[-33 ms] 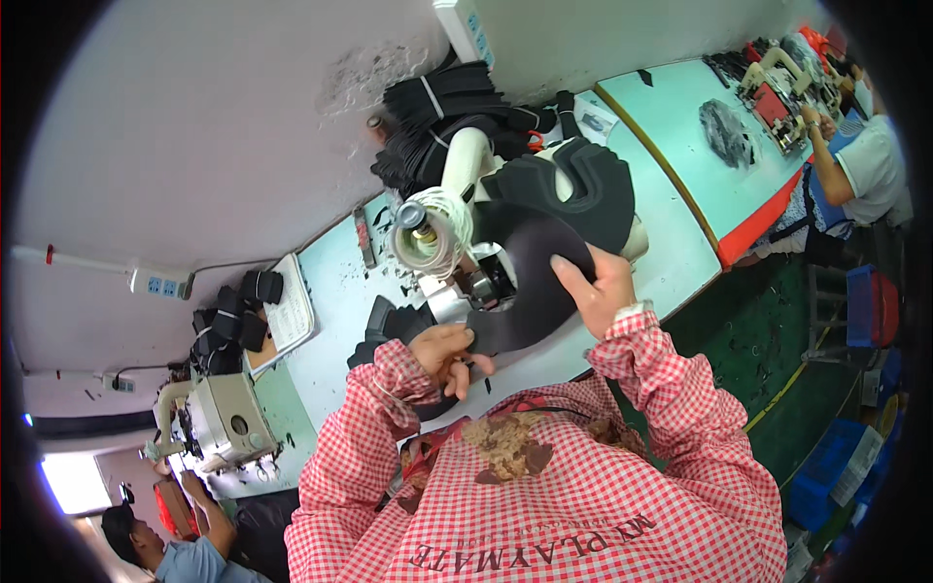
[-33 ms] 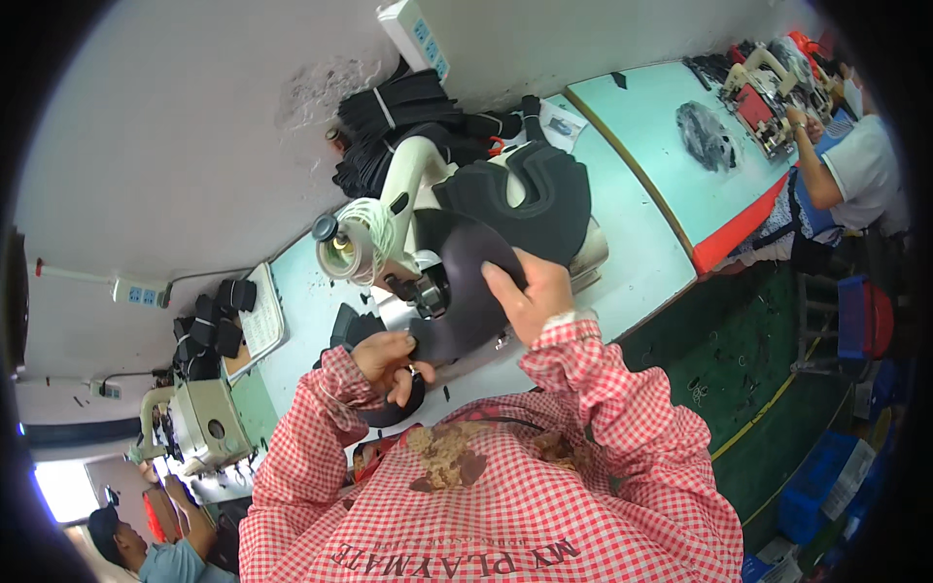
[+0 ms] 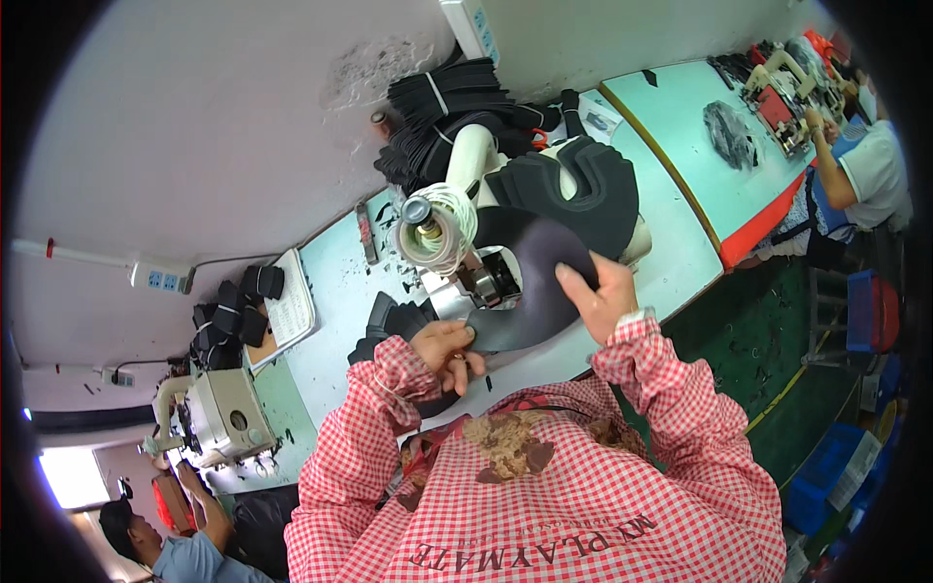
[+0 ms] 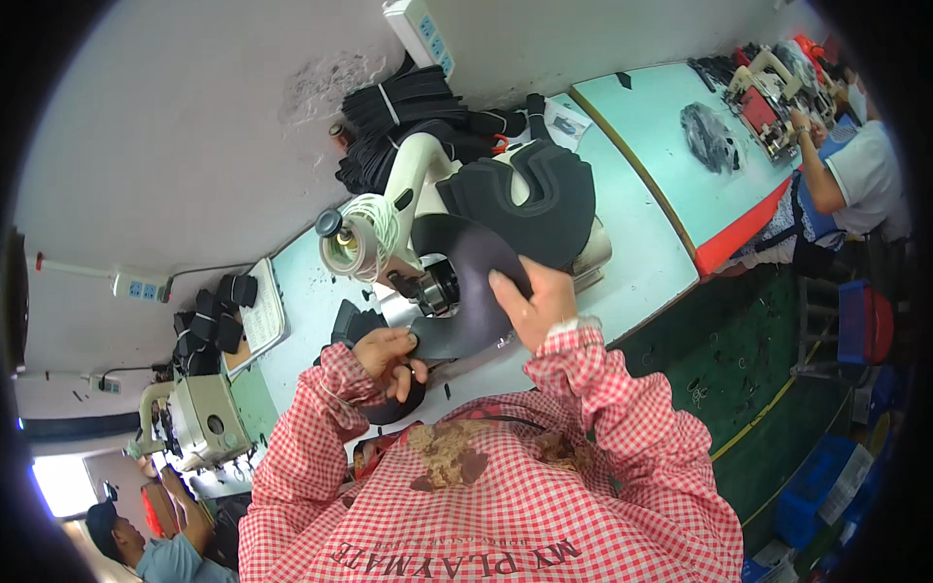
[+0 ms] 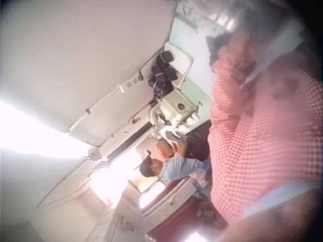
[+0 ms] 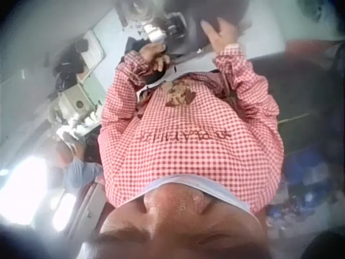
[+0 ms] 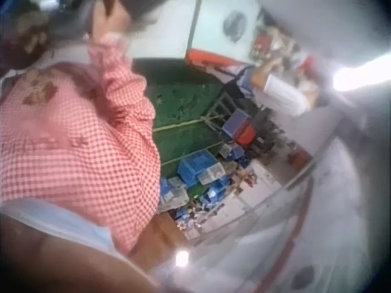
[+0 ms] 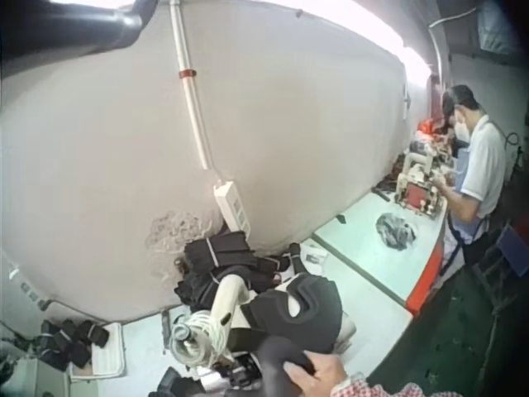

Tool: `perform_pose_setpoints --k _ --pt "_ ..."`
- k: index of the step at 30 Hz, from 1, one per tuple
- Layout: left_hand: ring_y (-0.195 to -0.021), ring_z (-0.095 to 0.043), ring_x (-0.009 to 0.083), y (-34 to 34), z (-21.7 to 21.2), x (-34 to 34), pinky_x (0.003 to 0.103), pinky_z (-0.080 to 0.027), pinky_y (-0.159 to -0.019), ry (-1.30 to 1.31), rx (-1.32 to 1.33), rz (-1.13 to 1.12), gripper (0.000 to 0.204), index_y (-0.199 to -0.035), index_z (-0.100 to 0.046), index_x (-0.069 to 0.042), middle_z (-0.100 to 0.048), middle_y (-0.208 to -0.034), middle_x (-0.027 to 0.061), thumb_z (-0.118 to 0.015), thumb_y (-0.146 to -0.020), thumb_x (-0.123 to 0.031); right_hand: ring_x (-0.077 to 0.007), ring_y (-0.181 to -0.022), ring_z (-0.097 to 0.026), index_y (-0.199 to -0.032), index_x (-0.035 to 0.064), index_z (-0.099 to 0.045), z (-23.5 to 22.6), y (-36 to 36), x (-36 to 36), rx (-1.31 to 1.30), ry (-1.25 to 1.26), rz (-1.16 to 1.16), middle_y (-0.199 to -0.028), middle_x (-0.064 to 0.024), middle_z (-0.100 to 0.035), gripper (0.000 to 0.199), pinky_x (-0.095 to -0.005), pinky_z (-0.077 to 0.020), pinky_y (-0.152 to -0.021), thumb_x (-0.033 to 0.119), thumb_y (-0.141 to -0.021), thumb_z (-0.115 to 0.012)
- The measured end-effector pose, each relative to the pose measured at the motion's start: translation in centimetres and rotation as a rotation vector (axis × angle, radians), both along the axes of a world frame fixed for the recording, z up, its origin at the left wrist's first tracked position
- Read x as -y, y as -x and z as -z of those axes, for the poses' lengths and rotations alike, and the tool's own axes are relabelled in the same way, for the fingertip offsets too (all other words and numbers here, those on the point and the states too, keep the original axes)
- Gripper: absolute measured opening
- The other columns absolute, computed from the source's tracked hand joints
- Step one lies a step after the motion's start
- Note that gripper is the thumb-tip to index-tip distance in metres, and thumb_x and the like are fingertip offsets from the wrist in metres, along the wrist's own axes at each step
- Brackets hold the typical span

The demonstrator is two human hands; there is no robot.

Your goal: The person stitches shoe parts together using an industrial sewing machine.

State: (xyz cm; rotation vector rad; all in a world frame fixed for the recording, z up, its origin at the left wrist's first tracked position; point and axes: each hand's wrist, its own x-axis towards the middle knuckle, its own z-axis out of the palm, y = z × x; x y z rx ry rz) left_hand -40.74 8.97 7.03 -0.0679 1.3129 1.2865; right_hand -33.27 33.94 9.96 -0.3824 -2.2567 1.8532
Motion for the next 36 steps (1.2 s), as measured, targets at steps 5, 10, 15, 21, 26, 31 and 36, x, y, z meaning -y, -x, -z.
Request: perform_pose_setpoints --k 5,10,15,21,26,31,36 --pt "-0.042 -0.055 0.0162 2.4 -0.1 -1.2 0.03 -0.044 -0.039 0.531 -0.522 0.211 0.034 -0.092 -0.058 0.004 -0.056 -0.054 0.0069 -0.043 -0.092 -0.026 -0.0104 -0.066 -0.058 -0.095 -0.0035 -0.062 2.5 -2.9 2.7 0.128 0.069 -0.112 -0.074 -0.0096 -0.065 0.022 -0.0278 -0.0479 -0.064 0.013 -0.081 -0.059" --pt "-0.041 -0.054 0.0164 4.7 0.6 -2.1 0.029 -0.044 -0.041 0.423 -0.632 0.173 0.033 -0.09 -0.06 0.005 -0.055 -0.054 0.0083 -0.043 -0.091 -0.023 -0.0108 -0.069 -0.057 -0.092 -0.0031 -0.063 2.6 -3.0 1.0 0.158 0.178 -0.107 -0.077 -0.0066 -0.065 0.019 -0.0289 -0.0475 -0.065 0.012 -0.08 -0.061" --pt "-0.101 -0.058 0.0361 6.4 5.6 5.3 0.042 -0.046 -0.084 1.047 -0.924 0.355 0.048 -0.109 -0.057 -0.003 -0.061 -0.107 0.0223 -0.054 -0.084 -0.044 -0.0107 -0.082 -0.056 -0.104 -0.002 -0.06 -7.0 -1.9 -2.6 -0.235 -0.055 0.267 -0.094 -0.0038 -0.064 0.021 -0.0263 -0.0454 -0.076 0.012 -0.09 -0.055" --pt "-0.116 -0.05 0.0319 4.5 7.9 7.7 0.038 -0.04 -0.098 0.992 -0.734 0.321 0.086 -0.129 -0.041 0.0 -0.051 -0.125 0.0212 -0.07 -0.068 -0.054 -0.0301 -0.11 -0.053 -0.113 0.0012 -0.057 -5.3 0.7 -6.7 -0.481 -0.79 0.195 -0.115 -0.0155 -0.056 0.041 -0.0356 -0.0396 -0.095 -0.008 -0.073 -0.054" --pt "-0.113 -0.052 0.0309 3.8 8.9 7.6 0.037 -0.042 -0.096 0.993 -0.719 0.347 0.091 -0.128 -0.042 0.0 -0.052 -0.123 0.0204 -0.076 -0.061 -0.052 -0.0309 -0.111 -0.05 -0.109 0.005 -0.059 3.3 1.2 -8.1 -0.222 -0.985 -0.161 -0.118 -0.0129 -0.055 0.039 -0.0378 -0.0384 -0.096 0.005 -0.071 -0.063" --pt "-0.1 -0.059 0.0304 2.8 11.7 10.2 0.036 -0.047 -0.085 0.835 -0.515 -0.089 0.087 -0.126 -0.042 0.001 -0.057 -0.113 0.0199 -0.08 -0.061 -0.044 -0.0291 -0.104 -0.054 -0.103 0.0037 -0.061 1.6 1.0 -5.7 -0.182 -0.79 0.003 -0.11 -0.0123 -0.059 0.031 -0.0381 -0.0416 -0.09 0.012 -0.073 -0.065" --pt "-0.091 -0.06 0.031 1.8 9.1 8.2 0.038 -0.048 -0.08 0.89 -1.01 0.007 0.059 -0.114 -0.049 -0.005 -0.059 -0.099 0.0158 -0.076 -0.069 -0.033 -0.0291 -0.095 -0.058 -0.097 0.0022 -0.062 2.1 0.7 -4.6 -0.268 -0.744 0.019 -0.102 -0.0131 -0.062 0.025 -0.0365 -0.0458 -0.082 0.01 -0.074 -0.065"
